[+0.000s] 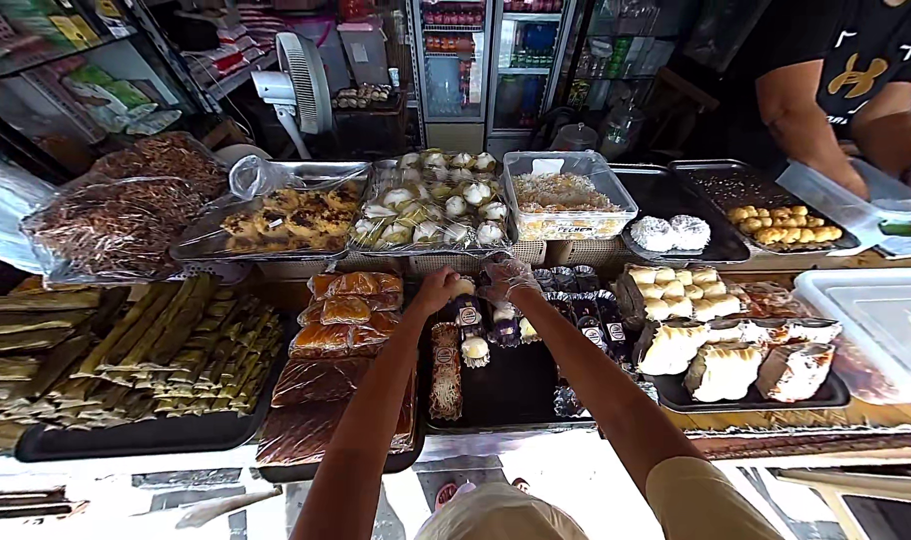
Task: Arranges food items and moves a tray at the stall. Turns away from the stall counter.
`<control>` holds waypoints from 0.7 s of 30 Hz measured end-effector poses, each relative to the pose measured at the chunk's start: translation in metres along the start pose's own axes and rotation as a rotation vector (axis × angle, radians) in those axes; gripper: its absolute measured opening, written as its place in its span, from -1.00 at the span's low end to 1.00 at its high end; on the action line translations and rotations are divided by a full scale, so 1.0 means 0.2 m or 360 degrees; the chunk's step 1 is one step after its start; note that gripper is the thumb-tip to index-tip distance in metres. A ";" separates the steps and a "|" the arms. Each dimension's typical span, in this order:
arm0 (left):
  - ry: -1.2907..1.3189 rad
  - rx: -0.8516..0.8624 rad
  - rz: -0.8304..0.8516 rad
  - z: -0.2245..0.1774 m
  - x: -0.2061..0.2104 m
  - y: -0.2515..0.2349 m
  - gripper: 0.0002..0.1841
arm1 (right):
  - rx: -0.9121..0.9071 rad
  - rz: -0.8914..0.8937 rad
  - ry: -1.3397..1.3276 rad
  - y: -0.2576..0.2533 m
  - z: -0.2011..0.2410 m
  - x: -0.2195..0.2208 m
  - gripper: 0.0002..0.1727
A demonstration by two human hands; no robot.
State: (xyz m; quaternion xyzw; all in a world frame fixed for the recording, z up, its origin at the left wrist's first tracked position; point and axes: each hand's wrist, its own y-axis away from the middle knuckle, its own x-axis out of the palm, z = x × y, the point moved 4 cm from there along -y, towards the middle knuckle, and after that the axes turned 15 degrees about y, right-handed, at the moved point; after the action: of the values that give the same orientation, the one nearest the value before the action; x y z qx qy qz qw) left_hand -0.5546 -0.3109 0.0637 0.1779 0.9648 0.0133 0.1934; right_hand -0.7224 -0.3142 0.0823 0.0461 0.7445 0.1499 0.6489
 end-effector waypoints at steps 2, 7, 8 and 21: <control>-0.0024 -0.0020 -0.0014 0.04 0.02 -0.09 -0.61 | 0.0033 0.0002 0.0022 0.01 0.01 -0.01 -0.29; -0.0092 0.0021 -0.0019 0.05 0.05 -0.20 -0.64 | 0.0158 0.0069 0.0014 0.04 0.07 -0.06 -0.45; -0.0078 0.0043 -0.0050 0.06 0.05 -0.20 -0.65 | 0.0177 0.0081 0.0028 0.04 0.08 -0.06 -0.46; 0.0132 -0.0072 -0.0234 0.05 0.29 0.00 -0.25 | 0.0060 -0.0058 -0.0076 0.08 -0.35 -0.07 -0.55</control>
State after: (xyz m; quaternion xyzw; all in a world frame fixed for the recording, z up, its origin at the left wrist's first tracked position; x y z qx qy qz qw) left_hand -0.6006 -0.2921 0.0329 0.1015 0.9819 0.0281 0.1577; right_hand -0.7917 -0.3149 0.1080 0.0484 0.7322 0.1228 0.6682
